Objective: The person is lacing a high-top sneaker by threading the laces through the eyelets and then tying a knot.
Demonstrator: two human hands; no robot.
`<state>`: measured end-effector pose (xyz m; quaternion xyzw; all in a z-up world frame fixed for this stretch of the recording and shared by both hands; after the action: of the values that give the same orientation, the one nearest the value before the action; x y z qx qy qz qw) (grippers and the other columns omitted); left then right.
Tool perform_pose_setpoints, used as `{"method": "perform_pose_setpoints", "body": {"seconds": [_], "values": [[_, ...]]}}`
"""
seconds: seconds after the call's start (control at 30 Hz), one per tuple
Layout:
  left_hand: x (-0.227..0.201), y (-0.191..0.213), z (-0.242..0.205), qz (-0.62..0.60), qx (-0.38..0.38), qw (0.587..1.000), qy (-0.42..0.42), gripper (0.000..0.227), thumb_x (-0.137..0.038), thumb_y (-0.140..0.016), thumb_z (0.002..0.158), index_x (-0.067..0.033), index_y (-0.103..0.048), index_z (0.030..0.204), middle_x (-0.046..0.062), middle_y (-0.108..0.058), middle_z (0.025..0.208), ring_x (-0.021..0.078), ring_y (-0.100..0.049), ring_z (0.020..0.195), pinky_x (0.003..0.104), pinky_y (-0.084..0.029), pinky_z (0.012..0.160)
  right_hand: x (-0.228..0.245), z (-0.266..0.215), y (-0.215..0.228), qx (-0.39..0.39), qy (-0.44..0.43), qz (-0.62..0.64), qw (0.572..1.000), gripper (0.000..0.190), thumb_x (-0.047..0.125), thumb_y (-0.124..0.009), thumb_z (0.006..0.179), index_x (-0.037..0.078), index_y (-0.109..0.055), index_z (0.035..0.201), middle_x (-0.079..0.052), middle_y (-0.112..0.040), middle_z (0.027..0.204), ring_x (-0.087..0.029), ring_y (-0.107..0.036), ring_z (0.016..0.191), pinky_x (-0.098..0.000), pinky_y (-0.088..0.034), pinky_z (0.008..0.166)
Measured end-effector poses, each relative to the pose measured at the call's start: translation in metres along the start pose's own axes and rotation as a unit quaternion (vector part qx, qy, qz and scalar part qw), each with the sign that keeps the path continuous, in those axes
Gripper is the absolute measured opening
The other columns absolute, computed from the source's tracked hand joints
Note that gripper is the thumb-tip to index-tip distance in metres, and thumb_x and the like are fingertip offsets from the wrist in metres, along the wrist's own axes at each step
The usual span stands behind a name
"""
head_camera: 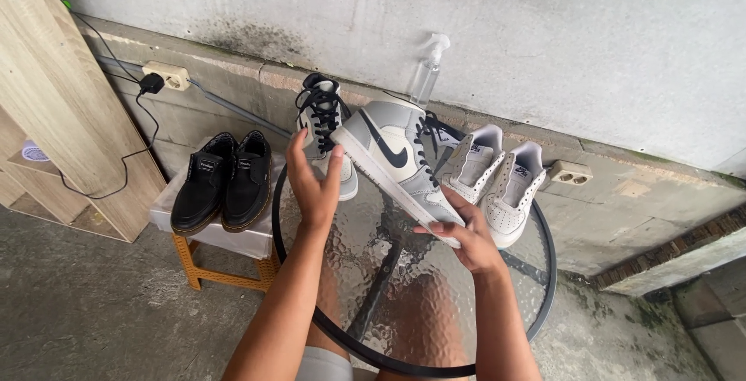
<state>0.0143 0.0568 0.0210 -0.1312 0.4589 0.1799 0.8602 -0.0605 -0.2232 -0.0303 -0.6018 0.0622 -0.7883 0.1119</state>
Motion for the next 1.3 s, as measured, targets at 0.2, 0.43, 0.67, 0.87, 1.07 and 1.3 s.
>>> {"method": "perform_pose_setpoints", "body": {"seconds": [0.2, 0.43, 0.67, 0.87, 1.07, 1.3], "values": [[0.026, -0.013, -0.001, 0.156, 0.036, 0.983, 0.090, 0.085, -0.060, -0.061, 0.093, -0.0057, -0.038, 0.154, 0.030, -0.038, 0.154, 0.0510, -0.031, 0.147, 0.068, -0.018, 0.117, 0.038, -0.002, -0.060, -0.076, 0.008, -0.135, 0.988, 0.082, 0.005, -0.076, 0.065, -0.011, -0.053, 0.141, -0.037, -0.063, 0.128, -0.043, -0.060, 0.117, -0.0600, -0.054, 0.094], [0.045, -0.026, 0.000, 0.103, 0.067, 0.986, 0.116, 0.071, -0.026, -0.051, 0.091, 0.0015, -0.034, 0.155, 0.034, -0.034, 0.156, 0.0548, -0.023, 0.149, 0.064, -0.013, 0.121, 0.042, 0.001, -0.075, -0.151, 0.003, -0.133, 0.980, 0.077, 0.007, -0.077, 0.069, -0.001, -0.057, 0.143, -0.034, -0.054, 0.143, -0.041, -0.045, 0.139, -0.0517, -0.047, 0.106], [0.034, -0.035, 0.015, 0.277, 0.163, 0.932, 0.168, 0.118, -0.042, -0.081, 0.076, -0.0002, -0.010, 0.162, 0.041, -0.015, 0.158, 0.0551, -0.014, 0.150, 0.062, -0.014, 0.119, 0.037, -0.001, -0.090, -0.160, 0.036, -0.182, 0.970, 0.088, 0.020, -0.080, 0.070, -0.004, -0.049, 0.148, -0.038, -0.050, 0.144, -0.050, -0.046, 0.136, -0.0597, -0.041, 0.109], [0.046, -0.040, 0.026, 0.302, 0.190, 0.913, 0.199, 0.123, -0.044, -0.084, 0.079, 0.0009, -0.006, 0.162, 0.044, -0.018, 0.154, 0.0572, -0.021, 0.144, 0.063, -0.018, 0.113, 0.001, 0.010, -0.086, -0.186, 0.073, -0.215, 0.956, 0.095, 0.020, -0.086, 0.069, -0.005, -0.045, 0.151, -0.037, -0.053, 0.141, -0.053, -0.046, 0.136, -0.0621, -0.039, 0.111], [0.018, -0.025, -0.006, 0.315, 0.215, 0.906, 0.185, 0.113, -0.038, -0.079, 0.077, 0.0022, -0.014, 0.161, 0.041, -0.024, 0.153, 0.0538, -0.029, 0.141, 0.062, -0.027, 0.110, -0.014, 0.019, -0.095, -0.207, 0.079, -0.288, 0.932, 0.097, 0.025, -0.089, 0.066, 0.004, -0.048, 0.151, -0.032, -0.054, 0.143, -0.052, -0.045, 0.136, -0.0616, -0.035, 0.115], [0.022, -0.018, -0.026, 0.333, 0.221, 0.905, 0.145, 0.113, -0.042, -0.076, 0.070, -0.0002, -0.022, 0.160, 0.035, -0.031, 0.154, 0.0481, -0.035, 0.140, 0.059, -0.032, 0.109, -0.032, 0.027, -0.102, -0.139, 0.072, -0.450, 0.879, 0.096, 0.028, -0.082, 0.073, 0.004, -0.039, 0.156, -0.034, -0.039, 0.152, -0.062, -0.039, 0.134, -0.0751, -0.039, 0.108]]}}
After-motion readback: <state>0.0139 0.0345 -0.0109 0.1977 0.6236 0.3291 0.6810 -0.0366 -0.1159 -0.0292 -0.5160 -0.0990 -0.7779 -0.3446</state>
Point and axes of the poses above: each hand's wrist, its own z-axis towards the middle knuckle, its own y-axis out of the back of the hand, x = y × z, the point moved 1 cm from there along z, towards the middle knuckle
